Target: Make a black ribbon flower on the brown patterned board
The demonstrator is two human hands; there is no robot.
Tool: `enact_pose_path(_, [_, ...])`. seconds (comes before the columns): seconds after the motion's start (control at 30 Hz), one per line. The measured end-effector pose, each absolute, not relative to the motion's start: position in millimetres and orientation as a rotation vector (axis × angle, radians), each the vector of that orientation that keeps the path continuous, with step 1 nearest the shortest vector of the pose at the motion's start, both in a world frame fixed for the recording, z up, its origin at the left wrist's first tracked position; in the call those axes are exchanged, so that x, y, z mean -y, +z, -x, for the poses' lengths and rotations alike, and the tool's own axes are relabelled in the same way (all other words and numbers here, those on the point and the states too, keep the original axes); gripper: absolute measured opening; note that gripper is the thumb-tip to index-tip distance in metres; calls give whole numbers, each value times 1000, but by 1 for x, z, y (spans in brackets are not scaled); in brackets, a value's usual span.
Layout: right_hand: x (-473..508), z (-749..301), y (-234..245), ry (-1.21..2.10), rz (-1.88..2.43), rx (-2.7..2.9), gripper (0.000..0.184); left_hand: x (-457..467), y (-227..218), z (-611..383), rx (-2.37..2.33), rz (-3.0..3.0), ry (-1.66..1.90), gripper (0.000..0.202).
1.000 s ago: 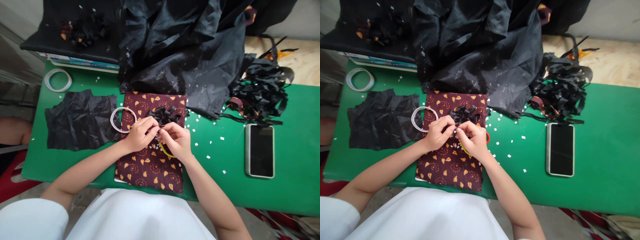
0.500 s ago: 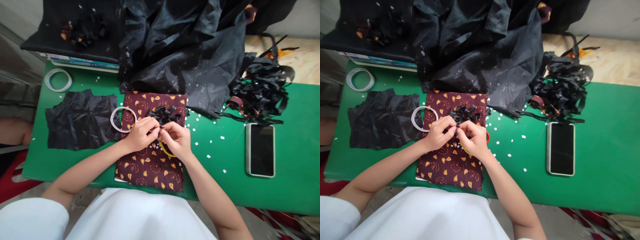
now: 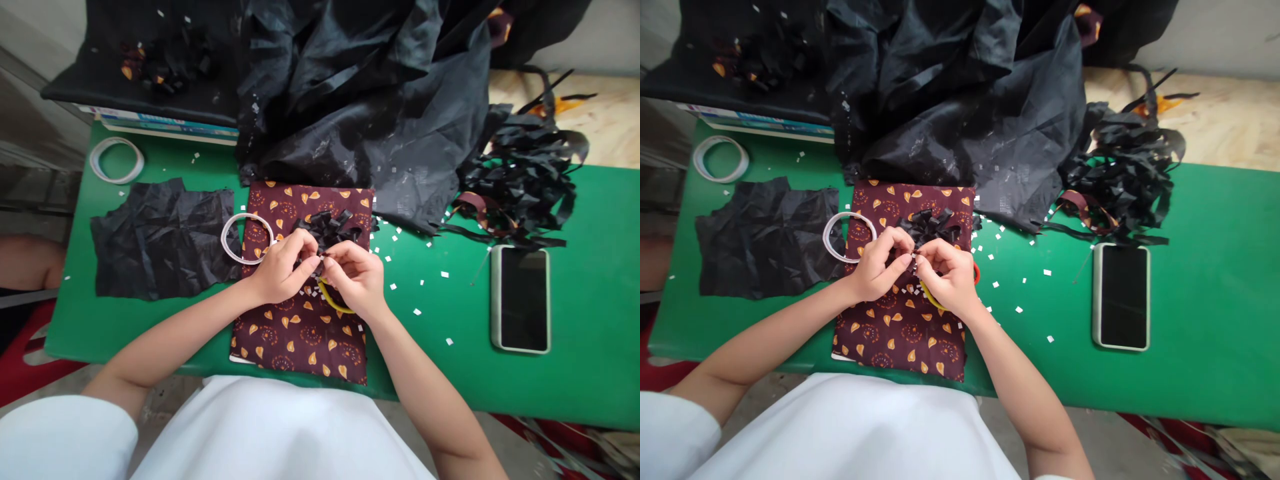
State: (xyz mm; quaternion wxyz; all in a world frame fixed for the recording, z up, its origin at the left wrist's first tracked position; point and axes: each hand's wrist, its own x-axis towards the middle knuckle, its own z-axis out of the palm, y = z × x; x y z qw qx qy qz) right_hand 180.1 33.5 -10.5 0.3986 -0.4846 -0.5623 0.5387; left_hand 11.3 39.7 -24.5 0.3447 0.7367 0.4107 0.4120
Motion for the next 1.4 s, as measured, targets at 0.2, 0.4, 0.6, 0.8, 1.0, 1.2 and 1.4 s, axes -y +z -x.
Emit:
enact_pose_path(0.2, [-33, -180, -10, 1366, 1174, 1396, 12, -40, -23, -12, -1052, -1926, 1107, 9])
enact_pose_path(0.4, [-33, -180, -10, 1356, 1252, 1426, 17, -39, -24, -13, -1022, -2056, 1225, 5])
enact_pose_path(0.6, [-33, -180, -11, 1311, 1255, 1459, 15, -37, -23, -14, -1059, -2142, 1232, 4])
enact_pose_path(0.8, [-33, -181, -11, 1278, 1268, 1498, 14, -38, -21, -15, -1113, -2187, 1179, 7])
enact_pose_path(1.0, [-33, -180, -11, 1242, 1262, 1526, 13, -37, -22, -16, -1101, -2180, 1179, 8])
enact_pose_path(1.2, [-32, -180, -10, 1250, 1266, 1509, 13, -37, -21, -15, -1083, -2178, 1260, 4])
enact_pose_path(1.4, [-32, -180, -11, 1271, 1232, 1486, 15, -36, -21, -15, -1078, -2200, 1306, 6])
